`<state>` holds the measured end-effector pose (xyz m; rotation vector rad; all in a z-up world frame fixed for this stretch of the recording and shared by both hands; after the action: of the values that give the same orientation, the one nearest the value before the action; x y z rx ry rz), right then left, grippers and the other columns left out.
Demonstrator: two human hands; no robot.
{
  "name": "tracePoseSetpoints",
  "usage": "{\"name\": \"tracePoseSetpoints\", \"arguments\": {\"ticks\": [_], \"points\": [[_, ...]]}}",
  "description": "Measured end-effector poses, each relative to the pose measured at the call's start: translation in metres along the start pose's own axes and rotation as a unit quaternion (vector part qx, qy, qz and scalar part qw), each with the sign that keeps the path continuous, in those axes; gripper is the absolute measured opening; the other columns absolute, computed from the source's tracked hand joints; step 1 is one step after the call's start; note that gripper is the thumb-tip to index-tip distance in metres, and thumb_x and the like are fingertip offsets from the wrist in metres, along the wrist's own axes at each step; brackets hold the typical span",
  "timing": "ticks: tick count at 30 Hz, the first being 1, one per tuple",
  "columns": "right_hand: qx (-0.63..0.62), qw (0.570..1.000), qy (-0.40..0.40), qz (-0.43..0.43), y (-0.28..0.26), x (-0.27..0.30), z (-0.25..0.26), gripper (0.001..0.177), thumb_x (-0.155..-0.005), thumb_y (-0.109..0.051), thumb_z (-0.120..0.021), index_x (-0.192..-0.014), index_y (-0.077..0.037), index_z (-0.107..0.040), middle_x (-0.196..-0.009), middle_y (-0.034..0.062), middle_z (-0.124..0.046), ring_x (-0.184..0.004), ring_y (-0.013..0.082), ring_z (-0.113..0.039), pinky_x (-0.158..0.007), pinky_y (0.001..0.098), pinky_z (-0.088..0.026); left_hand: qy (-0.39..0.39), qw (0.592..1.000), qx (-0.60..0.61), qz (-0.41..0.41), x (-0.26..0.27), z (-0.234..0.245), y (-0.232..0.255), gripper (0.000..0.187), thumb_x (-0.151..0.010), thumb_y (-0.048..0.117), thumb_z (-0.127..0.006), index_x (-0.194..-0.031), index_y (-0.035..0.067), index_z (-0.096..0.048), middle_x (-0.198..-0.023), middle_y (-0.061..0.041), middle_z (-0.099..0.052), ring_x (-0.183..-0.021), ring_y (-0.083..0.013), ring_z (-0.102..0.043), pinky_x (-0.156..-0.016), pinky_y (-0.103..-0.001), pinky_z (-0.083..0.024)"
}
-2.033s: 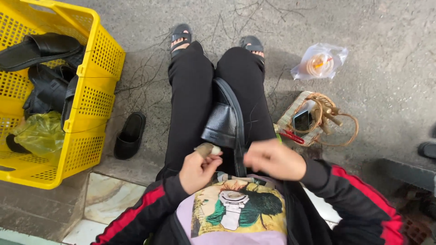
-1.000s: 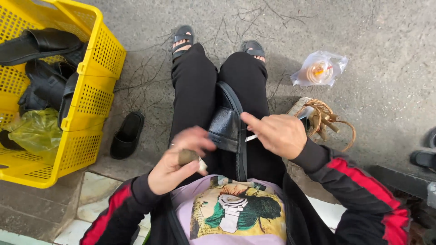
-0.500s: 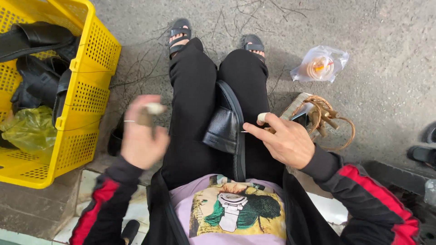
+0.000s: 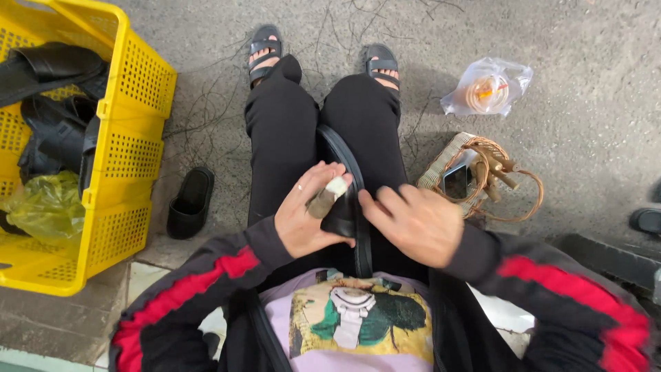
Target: Hand-sewing the sole of a black sandal using a needle and thread while sitting on the floor.
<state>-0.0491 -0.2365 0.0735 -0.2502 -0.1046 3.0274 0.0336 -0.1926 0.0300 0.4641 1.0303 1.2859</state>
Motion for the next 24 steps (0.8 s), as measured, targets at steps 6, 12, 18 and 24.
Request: {"name": "tracePoseSetpoints", "arguments": {"ticks": [6,12,18,24], "points": [[-0.050,0.996,0.047,-0.054,-0.006,0.002,-0.026,0.009,-0.093,-0.017,-0.050,-0.099,-0.013,-0.056,-0.084,0.0008,-0.050,-0.060,0.0190,-0.053,-0.050,0.0318,-0.046,0.055,0.997,-0.035,-0.036,0.005,0.015,0.012,0.101,-0.056,0.053,-0.086,-0.126,-0.009,-0.051,-0.122,-0.027,-0.056,-0.117,-0.0428,-0.055,-0.108,-0.053,-0.040],[-0.183,0.975,-0.027,-0.125,0.011,0.015,-0.022,0.019,-0.095,-0.024,-0.055,-0.109,-0.011,-0.055,-0.082,0.0029,-0.050,-0.060,0.0236,-0.062,-0.048,0.0341,-0.053,0.076,0.954,-0.282,0.060,0.060,0.058,0.020,0.025,-0.086,0.033,-0.068,-0.086,0.008,-0.068,-0.121,-0.010,-0.054,-0.112,-0.0355,-0.055,-0.098,-0.046,-0.045],[-0.215,0.972,0.017,-0.089,0.000,0.008,-0.008,0.025,-0.084,-0.013,-0.059,-0.109,-0.009,-0.054,-0.091,0.0050,-0.061,-0.063,0.0272,-0.061,-0.053,0.0343,-0.048,0.016,0.875,0.396,0.277,0.094,0.033,0.036,0.046,-0.075,-0.010,-0.051,-0.120,0.000,-0.052,-0.121,-0.012,-0.057,-0.094,-0.0199,-0.065,-0.080,-0.030,-0.054],[-0.176,0.982,0.044,-0.051,-0.005,0.006,-0.003,0.023,-0.081,-0.013,-0.060,-0.104,-0.010,-0.057,-0.087,0.0031,-0.064,-0.059,0.0251,-0.062,-0.051,0.0336,-0.048,0.068,0.633,0.647,0.419,0.136,-0.069,-0.024,0.035,-0.091,0.000,-0.052,-0.126,-0.001,-0.055,-0.094,-0.008,-0.056,-0.071,-0.0102,-0.052,-0.043,-0.016,-0.029]]}}
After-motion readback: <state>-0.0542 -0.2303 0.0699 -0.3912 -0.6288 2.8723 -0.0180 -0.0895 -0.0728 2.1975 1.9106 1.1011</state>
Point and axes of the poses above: each hand's wrist, its own x-axis away from the middle knuckle, its own z-axis out of the back of the hand, y = z × x, the point moved 10 cm from there along -x, towards the middle knuckle
